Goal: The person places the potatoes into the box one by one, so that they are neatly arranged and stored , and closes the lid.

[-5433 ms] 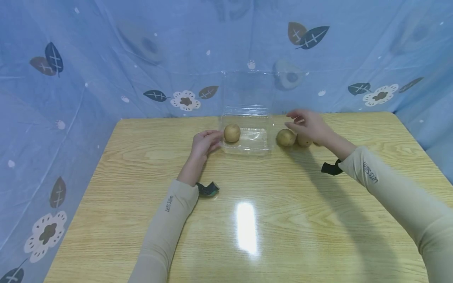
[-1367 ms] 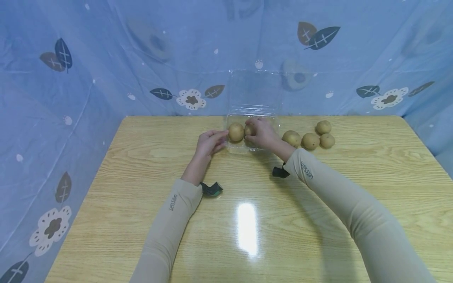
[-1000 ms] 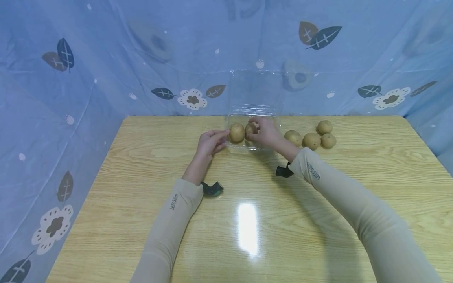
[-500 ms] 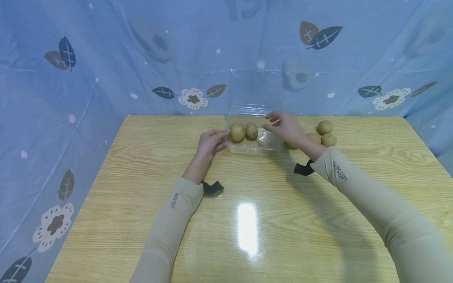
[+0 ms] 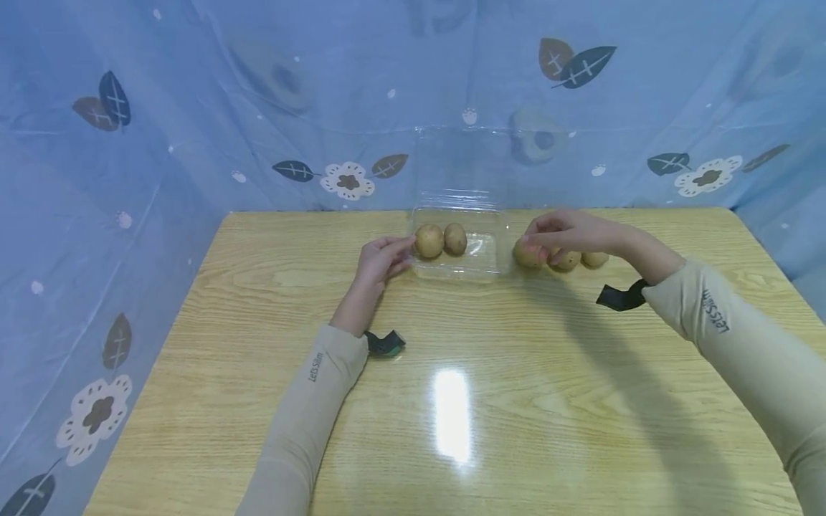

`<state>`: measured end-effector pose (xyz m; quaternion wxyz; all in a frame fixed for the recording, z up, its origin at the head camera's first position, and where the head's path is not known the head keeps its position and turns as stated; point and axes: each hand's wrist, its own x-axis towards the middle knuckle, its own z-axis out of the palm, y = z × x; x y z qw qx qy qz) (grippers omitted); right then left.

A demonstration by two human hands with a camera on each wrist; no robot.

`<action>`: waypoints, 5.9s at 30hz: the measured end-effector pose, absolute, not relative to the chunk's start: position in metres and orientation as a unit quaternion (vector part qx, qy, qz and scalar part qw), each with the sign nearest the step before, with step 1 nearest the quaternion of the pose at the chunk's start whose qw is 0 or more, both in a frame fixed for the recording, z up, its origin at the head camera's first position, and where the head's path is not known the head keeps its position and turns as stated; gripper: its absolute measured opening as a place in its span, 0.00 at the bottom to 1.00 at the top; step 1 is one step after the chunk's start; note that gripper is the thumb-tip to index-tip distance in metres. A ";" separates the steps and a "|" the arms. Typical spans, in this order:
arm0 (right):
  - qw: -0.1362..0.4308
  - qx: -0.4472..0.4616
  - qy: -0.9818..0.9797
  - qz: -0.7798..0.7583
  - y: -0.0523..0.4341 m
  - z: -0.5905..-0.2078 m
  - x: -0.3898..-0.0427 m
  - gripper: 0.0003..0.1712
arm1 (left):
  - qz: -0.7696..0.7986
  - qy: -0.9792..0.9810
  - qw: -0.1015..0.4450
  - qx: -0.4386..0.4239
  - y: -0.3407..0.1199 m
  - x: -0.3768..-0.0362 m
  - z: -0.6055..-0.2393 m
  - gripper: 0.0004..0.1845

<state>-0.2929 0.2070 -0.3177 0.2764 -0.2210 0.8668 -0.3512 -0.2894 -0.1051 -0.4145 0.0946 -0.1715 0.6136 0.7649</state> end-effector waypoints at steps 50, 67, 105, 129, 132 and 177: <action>0.078 -0.126 0.972 -0.182 0.294 -0.347 -0.314 0.22 | 0.765 0.615 0.096 -0.166 -0.106 -0.290 -0.418 0.09; 0.091 -0.102 0.974 -0.182 0.288 -0.370 -0.327 0.30 | 0.771 0.609 0.097 -0.160 -0.106 -0.290 -0.418 0.08; -0.009 -0.165 0.928 -0.335 0.168 -0.343 -0.289 0.27 | 0.773 0.606 0.094 -0.162 -0.105 -0.290 -0.419 0.08; 0.021 -0.220 0.965 -0.145 0.112 -0.374 -0.314 0.24 | 0.774 0.604 0.095 -0.162 -0.106 -0.290 -0.418 0.09; 0.018 -0.220 0.964 -0.151 0.111 -0.376 -0.315 0.22 | 0.775 0.605 0.094 -0.160 -0.106 -0.291 -0.419 0.08; 0.058 -0.098 0.952 -0.283 0.191 -0.336 -0.293 0.21 | 0.770 0.608 0.092 -0.171 -0.104 -0.291 -0.416 0.07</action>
